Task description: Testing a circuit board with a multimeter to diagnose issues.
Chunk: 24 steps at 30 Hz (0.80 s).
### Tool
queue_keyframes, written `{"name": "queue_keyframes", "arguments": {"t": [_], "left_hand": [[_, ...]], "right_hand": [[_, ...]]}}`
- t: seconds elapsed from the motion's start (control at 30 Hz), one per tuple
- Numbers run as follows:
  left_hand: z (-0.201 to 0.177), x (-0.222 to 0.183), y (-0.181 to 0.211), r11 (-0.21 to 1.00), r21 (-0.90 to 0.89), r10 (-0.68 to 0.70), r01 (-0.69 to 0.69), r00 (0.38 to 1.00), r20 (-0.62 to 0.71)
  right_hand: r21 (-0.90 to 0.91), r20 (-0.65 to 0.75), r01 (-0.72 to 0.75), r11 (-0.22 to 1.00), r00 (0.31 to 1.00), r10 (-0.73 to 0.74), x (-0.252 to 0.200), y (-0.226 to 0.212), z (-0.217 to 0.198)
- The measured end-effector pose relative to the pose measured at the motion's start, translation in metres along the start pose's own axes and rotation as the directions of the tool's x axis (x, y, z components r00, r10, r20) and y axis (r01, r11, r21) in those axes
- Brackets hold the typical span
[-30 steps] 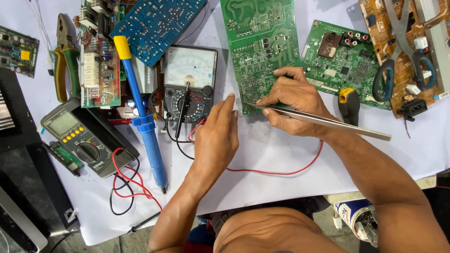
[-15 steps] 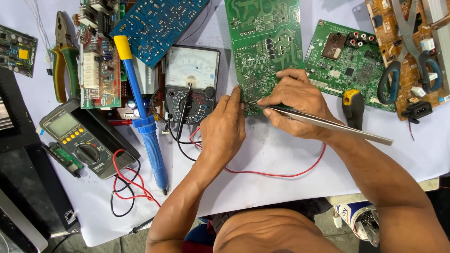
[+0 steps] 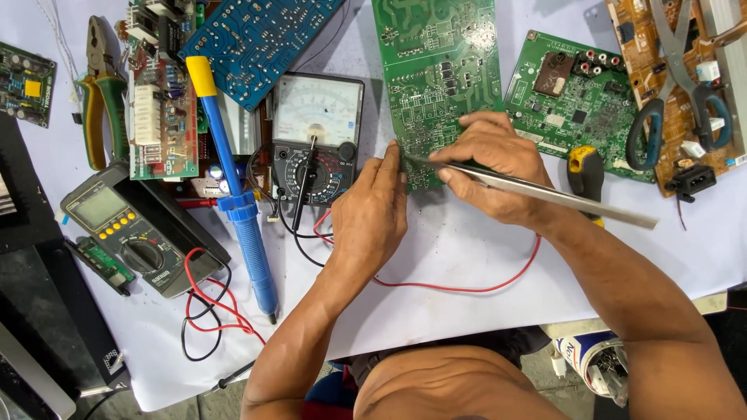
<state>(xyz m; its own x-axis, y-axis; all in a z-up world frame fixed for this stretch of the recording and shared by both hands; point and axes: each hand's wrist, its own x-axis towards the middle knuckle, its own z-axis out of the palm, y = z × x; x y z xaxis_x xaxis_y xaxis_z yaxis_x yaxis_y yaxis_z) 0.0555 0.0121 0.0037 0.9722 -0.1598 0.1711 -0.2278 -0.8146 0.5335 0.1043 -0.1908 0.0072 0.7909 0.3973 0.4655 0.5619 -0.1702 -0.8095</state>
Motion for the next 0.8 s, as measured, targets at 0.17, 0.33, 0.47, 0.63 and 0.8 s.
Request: {"name": "queue_keyframes", "arguments": {"t": [0.17,0.33,0.47,0.63,0.8], "left_hand": [[-0.003,0.001,0.001,1.0,-0.013,0.003,-0.002,0.999,0.032],[-0.007,0.003,0.002,0.999,-0.036,-0.007,0.009,0.998,0.059],[-0.006,0.003,0.002,0.998,-0.053,-0.012,0.016,0.996,0.089],[-0.008,0.003,0.003,0.999,-0.051,-0.012,0.018,0.993,0.119],[0.002,0.0,-0.001,0.999,0.05,0.005,-0.01,0.994,0.111]], "right_hand": [[-0.012,0.008,0.004,1.0,1.0,-0.003,0.0,0.001,0.0],[-0.041,0.015,0.018,0.999,1.0,-0.017,0.002,0.001,0.001],[-0.045,0.006,0.009,0.999,1.0,-0.009,0.003,-0.002,0.001],[-0.03,-0.017,0.018,0.999,1.0,-0.018,0.0,0.002,-0.001],[-0.061,0.01,0.066,0.996,0.998,-0.065,-0.002,0.003,0.001]]}}
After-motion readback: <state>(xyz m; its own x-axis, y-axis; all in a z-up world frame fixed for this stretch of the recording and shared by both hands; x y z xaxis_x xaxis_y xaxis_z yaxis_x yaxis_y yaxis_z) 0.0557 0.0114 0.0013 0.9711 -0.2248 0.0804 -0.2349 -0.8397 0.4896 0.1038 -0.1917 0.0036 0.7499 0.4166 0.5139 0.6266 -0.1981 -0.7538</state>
